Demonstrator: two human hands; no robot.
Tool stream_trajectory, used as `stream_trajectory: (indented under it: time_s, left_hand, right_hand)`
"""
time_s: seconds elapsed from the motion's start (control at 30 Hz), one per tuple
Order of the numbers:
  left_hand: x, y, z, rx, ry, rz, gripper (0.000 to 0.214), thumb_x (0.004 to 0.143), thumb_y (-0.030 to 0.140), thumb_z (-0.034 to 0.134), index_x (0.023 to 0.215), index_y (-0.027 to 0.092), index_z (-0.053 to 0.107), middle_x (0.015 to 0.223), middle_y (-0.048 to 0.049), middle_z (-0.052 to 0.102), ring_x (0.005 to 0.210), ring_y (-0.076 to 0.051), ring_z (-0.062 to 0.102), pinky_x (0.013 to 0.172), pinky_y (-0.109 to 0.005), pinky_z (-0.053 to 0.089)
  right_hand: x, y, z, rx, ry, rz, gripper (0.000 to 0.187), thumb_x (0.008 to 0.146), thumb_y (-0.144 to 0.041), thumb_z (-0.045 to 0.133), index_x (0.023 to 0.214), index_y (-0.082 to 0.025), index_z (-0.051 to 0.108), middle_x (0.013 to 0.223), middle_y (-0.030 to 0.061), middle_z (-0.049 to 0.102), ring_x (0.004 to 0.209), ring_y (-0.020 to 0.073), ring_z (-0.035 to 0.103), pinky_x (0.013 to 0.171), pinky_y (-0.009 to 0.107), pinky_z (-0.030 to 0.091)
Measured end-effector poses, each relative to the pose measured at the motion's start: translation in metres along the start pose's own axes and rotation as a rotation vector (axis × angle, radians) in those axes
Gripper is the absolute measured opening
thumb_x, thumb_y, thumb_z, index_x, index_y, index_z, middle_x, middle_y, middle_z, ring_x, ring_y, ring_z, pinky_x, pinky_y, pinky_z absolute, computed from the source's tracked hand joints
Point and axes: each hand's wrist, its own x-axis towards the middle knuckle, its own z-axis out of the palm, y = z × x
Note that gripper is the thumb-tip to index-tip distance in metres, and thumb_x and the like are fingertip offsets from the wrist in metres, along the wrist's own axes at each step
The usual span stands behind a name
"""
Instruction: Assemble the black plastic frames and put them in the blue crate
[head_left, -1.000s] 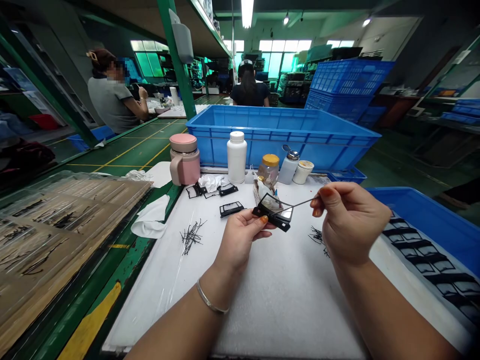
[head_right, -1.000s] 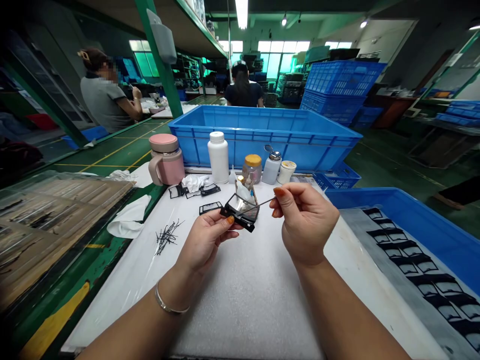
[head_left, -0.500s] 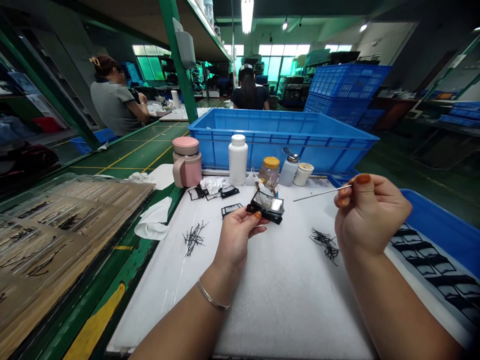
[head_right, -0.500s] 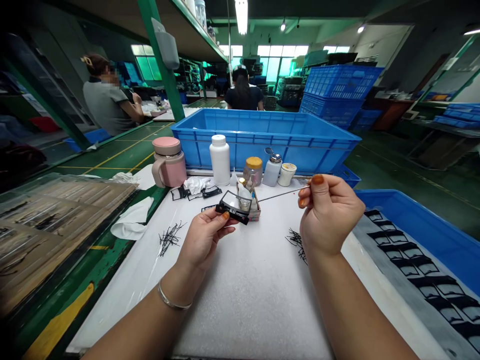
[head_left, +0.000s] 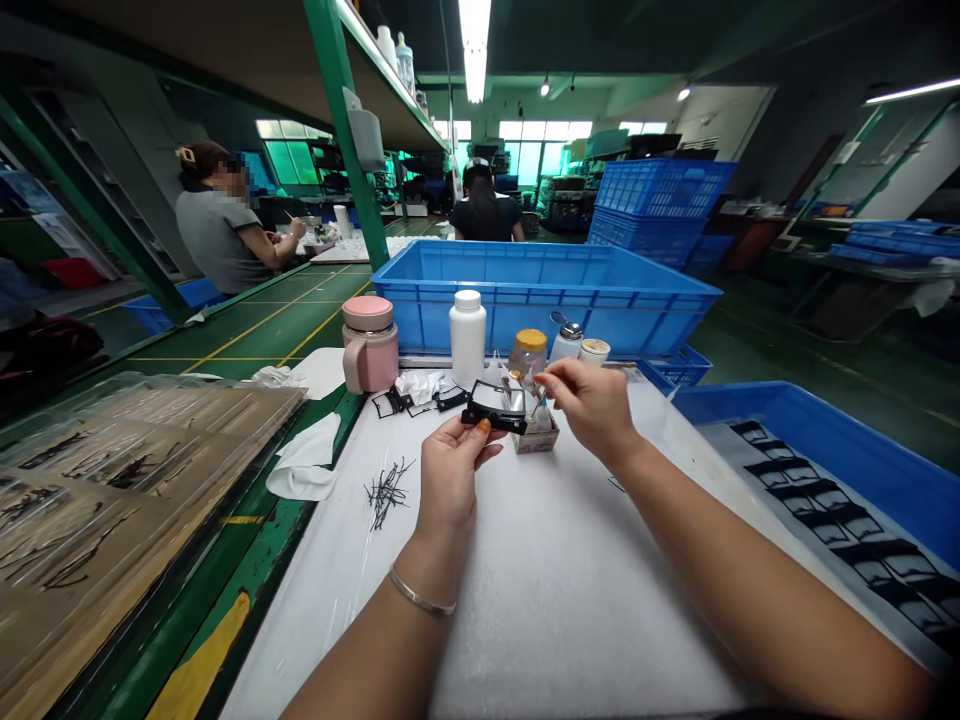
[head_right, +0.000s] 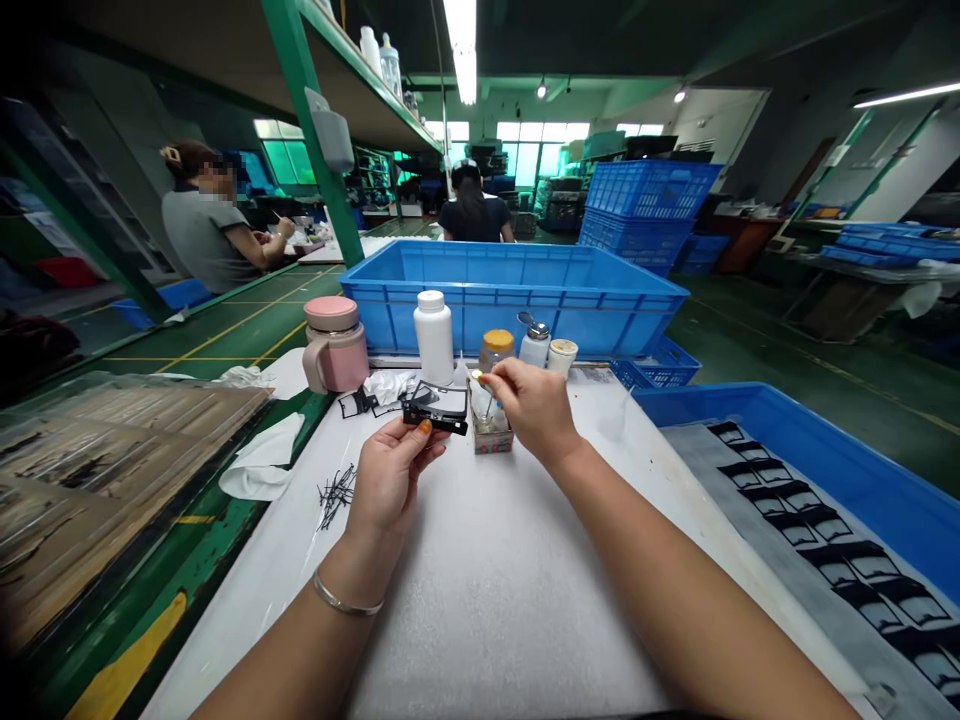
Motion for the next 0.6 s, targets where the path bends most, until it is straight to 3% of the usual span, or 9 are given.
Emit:
stream_trajectory:
  time_s: [0.1, 0.17, 0.27, 0.37, 0.5, 0.6]
  left_hand:
    - [0.000, 0.000, -0.001, 0.075, -0.016, 0.051, 0.030, 0.072, 0.032, 0.076, 0.094, 0.013, 0.069, 0.087, -0.0067, 0.070, 0.081, -0.015, 0.068, 0.067, -0.020, 0.052]
    - [-0.002, 0.001, -0.001, 0.176, -0.033, 0.111, 0.026, 0.076, 0.033, 0.072, 0.094, 0.014, 0.070, 0.087, -0.0066, 0.070, 0.081, -0.017, 0.067, 0.068, -0.022, 0.052]
    - [-0.008, 0.002, 0.001, 0.474, -0.067, 0.305, 0.018, 0.082, 0.030, 0.065, 0.094, 0.018, 0.072, 0.088, -0.0053, 0.071, 0.083, -0.017, 0.066, 0.074, -0.024, 0.051]
    - [-0.015, 0.000, 0.005, 0.789, -0.189, 0.469, 0.015, 0.085, 0.027, 0.063, 0.094, 0.022, 0.074, 0.090, -0.0040, 0.072, 0.083, -0.018, 0.065, 0.079, -0.024, 0.049]
    - [-0.023, -0.003, 0.011, 0.932, -0.427, 0.452, 0.019, 0.086, 0.032, 0.062, 0.097, 0.024, 0.074, 0.091, -0.0044, 0.073, 0.080, -0.019, 0.067, 0.074, -0.024, 0.050]
    - [-0.025, -0.004, 0.012, 0.937, -0.574, 0.354, 0.023, 0.083, 0.039, 0.066, 0.097, 0.024, 0.075, 0.093, -0.0046, 0.073, 0.080, -0.021, 0.068, 0.076, -0.024, 0.052]
  right_hand:
    - [-0.002, 0.001, 0.003, -0.024, -0.152, 0.020, 0.017, 0.085, -0.033, 0.065, 0.080, -0.018, 0.070, 0.068, 0.0009, 0.069, 0.058, 0.0126, 0.060, 0.056, 0.023, 0.039]
    - [-0.005, -0.001, -0.002, 0.033, -0.116, 0.067, 0.019, 0.085, -0.035, 0.065, 0.088, -0.018, 0.071, 0.072, 0.0013, 0.069, 0.057, 0.0122, 0.060, 0.056, 0.023, 0.041]
    - [-0.013, -0.011, -0.018, 0.224, -0.068, 0.197, 0.022, 0.085, -0.037, 0.064, 0.089, -0.016, 0.070, 0.069, 0.0002, 0.066, 0.051, 0.0101, 0.056, 0.051, 0.022, 0.042]
    - [-0.028, -0.023, -0.038, 0.356, -0.097, 0.265, 0.019, 0.085, -0.034, 0.065, 0.090, -0.016, 0.068, 0.066, -0.0019, 0.063, 0.049, 0.0087, 0.052, 0.048, 0.020, 0.041]
    - [-0.053, -0.029, -0.066, 0.233, -0.112, 0.184, 0.013, 0.083, -0.025, 0.069, 0.093, -0.018, 0.070, 0.083, 0.0006, 0.066, 0.064, 0.0093, 0.056, 0.060, 0.020, 0.044]
    - [-0.074, -0.026, -0.086, 0.186, -0.221, 0.173, 0.009, 0.082, -0.024, 0.070, 0.088, -0.018, 0.072, 0.085, 0.0010, 0.068, 0.071, 0.0104, 0.059, 0.066, 0.021, 0.044]
